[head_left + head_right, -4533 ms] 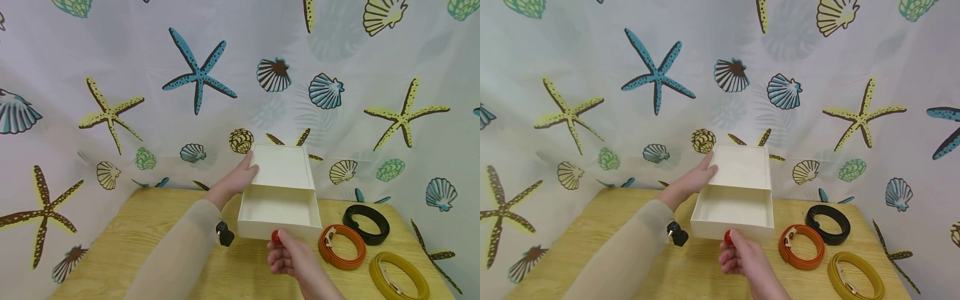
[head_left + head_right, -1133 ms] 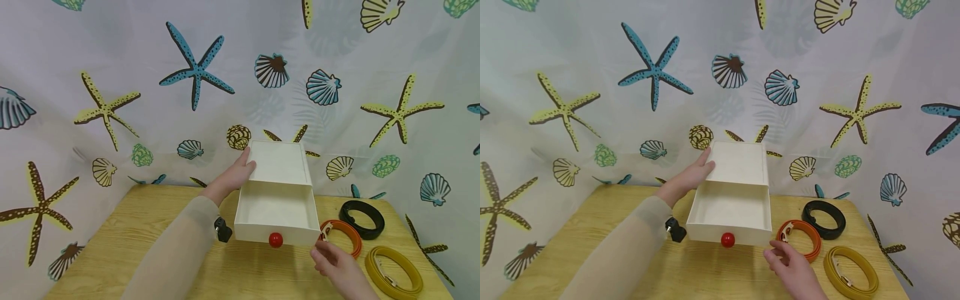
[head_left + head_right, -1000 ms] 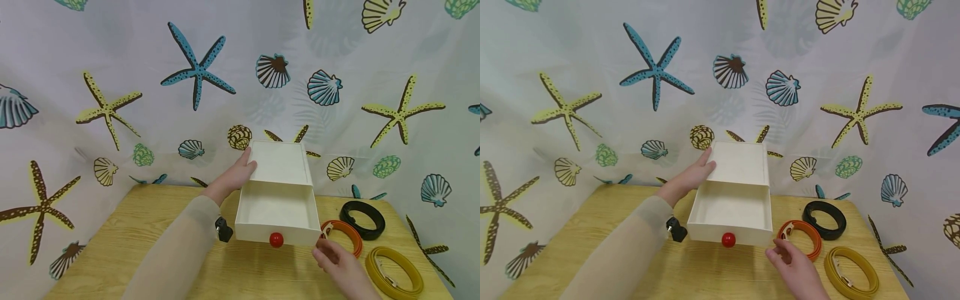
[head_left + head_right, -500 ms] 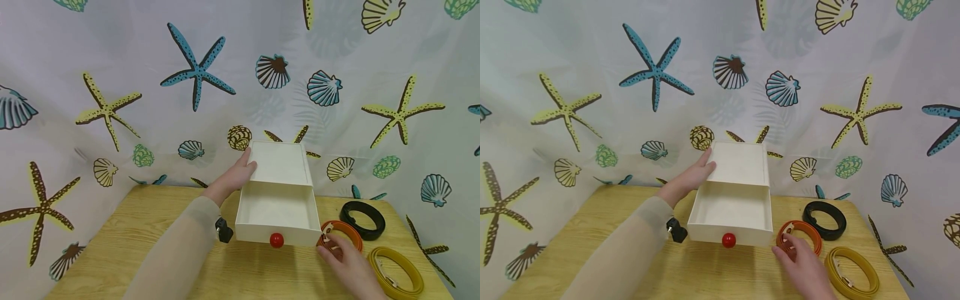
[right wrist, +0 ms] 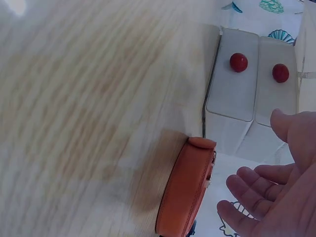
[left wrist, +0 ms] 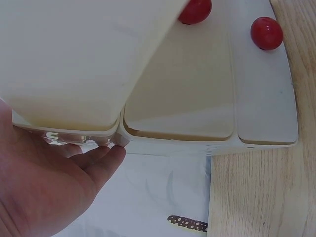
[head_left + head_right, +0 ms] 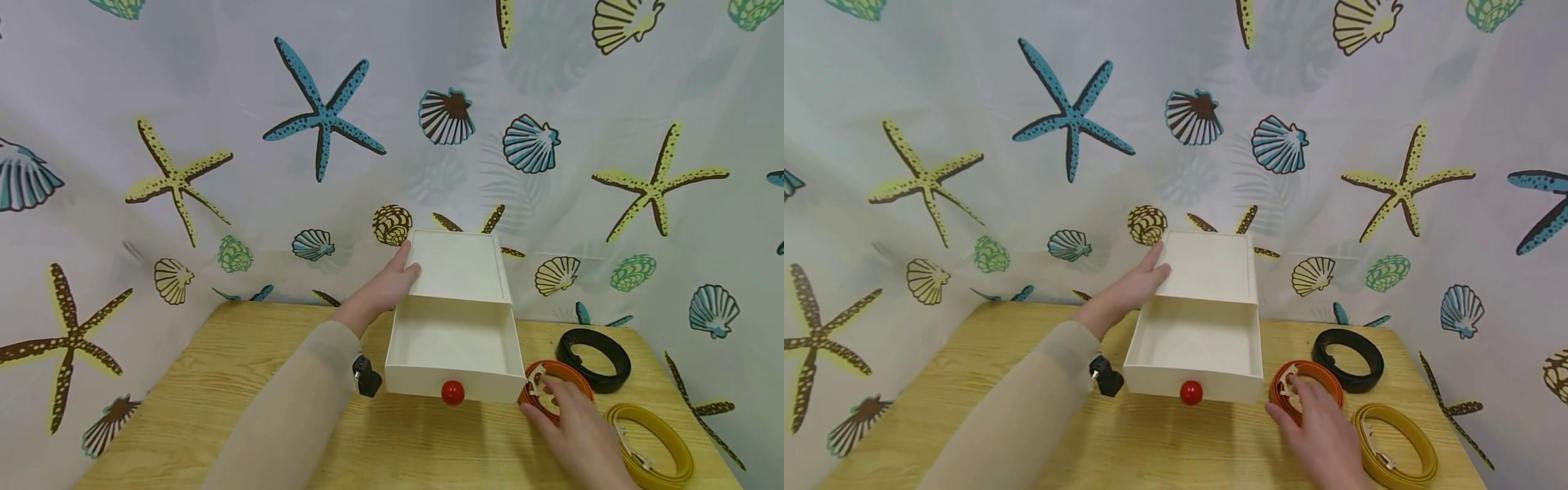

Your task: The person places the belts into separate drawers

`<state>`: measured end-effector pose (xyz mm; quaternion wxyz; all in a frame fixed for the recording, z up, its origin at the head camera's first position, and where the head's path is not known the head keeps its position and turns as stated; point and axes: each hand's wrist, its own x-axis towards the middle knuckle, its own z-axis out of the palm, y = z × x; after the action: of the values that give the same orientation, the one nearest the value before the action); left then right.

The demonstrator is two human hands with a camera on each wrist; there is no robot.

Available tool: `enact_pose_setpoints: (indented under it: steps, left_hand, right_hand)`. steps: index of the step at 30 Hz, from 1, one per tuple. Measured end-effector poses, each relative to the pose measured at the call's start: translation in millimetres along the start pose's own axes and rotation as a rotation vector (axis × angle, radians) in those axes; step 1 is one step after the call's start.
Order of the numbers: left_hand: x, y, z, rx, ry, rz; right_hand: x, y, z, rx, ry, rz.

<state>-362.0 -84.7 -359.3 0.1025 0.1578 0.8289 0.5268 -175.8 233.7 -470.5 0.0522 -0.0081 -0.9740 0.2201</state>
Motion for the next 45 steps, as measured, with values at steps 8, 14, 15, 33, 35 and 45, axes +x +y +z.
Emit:
enact_pose_setpoints:
  steps: [8, 14, 15, 33, 35, 45]
  left_hand:
    - [-1.0, 0.9, -0.2, -0.005, -0.006, 0.003]
    - [-1.6, 2.1, 0.0, 0.002, -0.003, -0.003]
    - [-1.3, 2.1, 0.1, 0.003, -0.002, -0.002]
    - [1.4, -1.5, -0.6, 0.003, -0.008, 0.008]
    - [2.0, -2.6, -0.8, 0.006, -0.01, 0.008]
    - [1.8, -3.9, -1.3, -0.003, -0.017, 0.007]
  right_hand:
    - [6.0, 6.1, 7.5, -0.109, 0.03, -0.047]
    - [11.3, 11.7, 14.1, -0.142, 0.054, -0.084]
    - [12.1, 12.5, 14.8, -0.142, 0.057, -0.089]
    - [27.8, 24.7, 22.6, -0.135, -0.013, -0.077]
    - [29.2, 25.7, 24.1, -0.135, -0.012, -0.084]
    - [32.6, 27.2, 29.4, -0.141, -0.001, -0.103]
